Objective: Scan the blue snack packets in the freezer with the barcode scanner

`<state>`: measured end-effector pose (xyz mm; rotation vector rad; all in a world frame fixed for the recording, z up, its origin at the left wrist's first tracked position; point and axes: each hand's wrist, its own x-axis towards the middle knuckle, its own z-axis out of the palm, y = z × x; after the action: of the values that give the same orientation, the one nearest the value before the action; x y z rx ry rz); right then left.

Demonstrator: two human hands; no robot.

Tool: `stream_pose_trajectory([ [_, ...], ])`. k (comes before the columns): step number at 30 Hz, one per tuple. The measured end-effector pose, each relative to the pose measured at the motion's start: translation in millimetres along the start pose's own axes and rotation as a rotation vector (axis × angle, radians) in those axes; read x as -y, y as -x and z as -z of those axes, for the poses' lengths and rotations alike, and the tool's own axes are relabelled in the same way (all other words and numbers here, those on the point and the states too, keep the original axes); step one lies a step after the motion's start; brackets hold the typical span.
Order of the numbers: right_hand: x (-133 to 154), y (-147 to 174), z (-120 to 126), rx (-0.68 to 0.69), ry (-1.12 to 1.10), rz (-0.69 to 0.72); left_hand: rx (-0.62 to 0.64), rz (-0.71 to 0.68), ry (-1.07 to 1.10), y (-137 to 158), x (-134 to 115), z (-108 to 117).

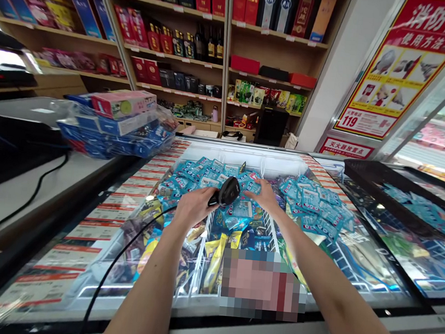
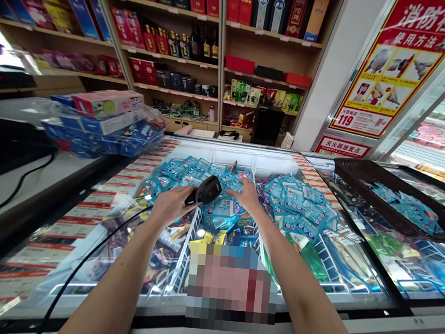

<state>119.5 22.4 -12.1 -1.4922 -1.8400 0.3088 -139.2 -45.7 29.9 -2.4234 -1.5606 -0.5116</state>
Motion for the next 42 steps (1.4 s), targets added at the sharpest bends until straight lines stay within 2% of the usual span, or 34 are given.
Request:
stream_pose_trajectory([
  [5,-10.7,4.0,12.8,-0.166,-0.189,-0.153,0.010,-0.030,-0.016,-2.4,-4.0,-3.1],
  [10,-16.6,18.4,36.9,-0.206,-0.635,-0.294,0.003,-0.066,-0.050,-4.1,-9.5,-4.3],
  [13,-19.5,31.5,50.3,-0.252,-0.783,-0.402,-0.032,-0.056,-0.049,-5.3,-12.7,-4.7],
  [17,-21.1,51.5,64.0,-0.372,-0.879,-0.380,-0.076,-0.083,-0.051,-7.0,-15.9,-4.4],
  [23,-19.4,62.5,79.4,-0.323,-0.819,-0.235,-0.091,-0.122,-0.060,-9.0,-20.8,-0.2],
  [29,-25.8,58.3,80.5,-0.338,-0.911,-0.446,-0.063,-0.155,-0.031,-11.1,-29.4,1.2],
  [34,-30.0,59.7,83.4,-0.290,-0.883,-0.425,-0.014,-0.198,-0.026,-12.1,-35.6,-2.6],
  [38,-34.2,59.9,83.4,-0.361,-0.801,-0.449,-0.006,-0.236,-0.019,-11.6,-38.2,-7.6],
  [42,-35.6,59.7,80.7,-0.328,-0.717,-0.400,-0.004,-0.241,-0.005,-10.7,-39.4,-13.0],
])
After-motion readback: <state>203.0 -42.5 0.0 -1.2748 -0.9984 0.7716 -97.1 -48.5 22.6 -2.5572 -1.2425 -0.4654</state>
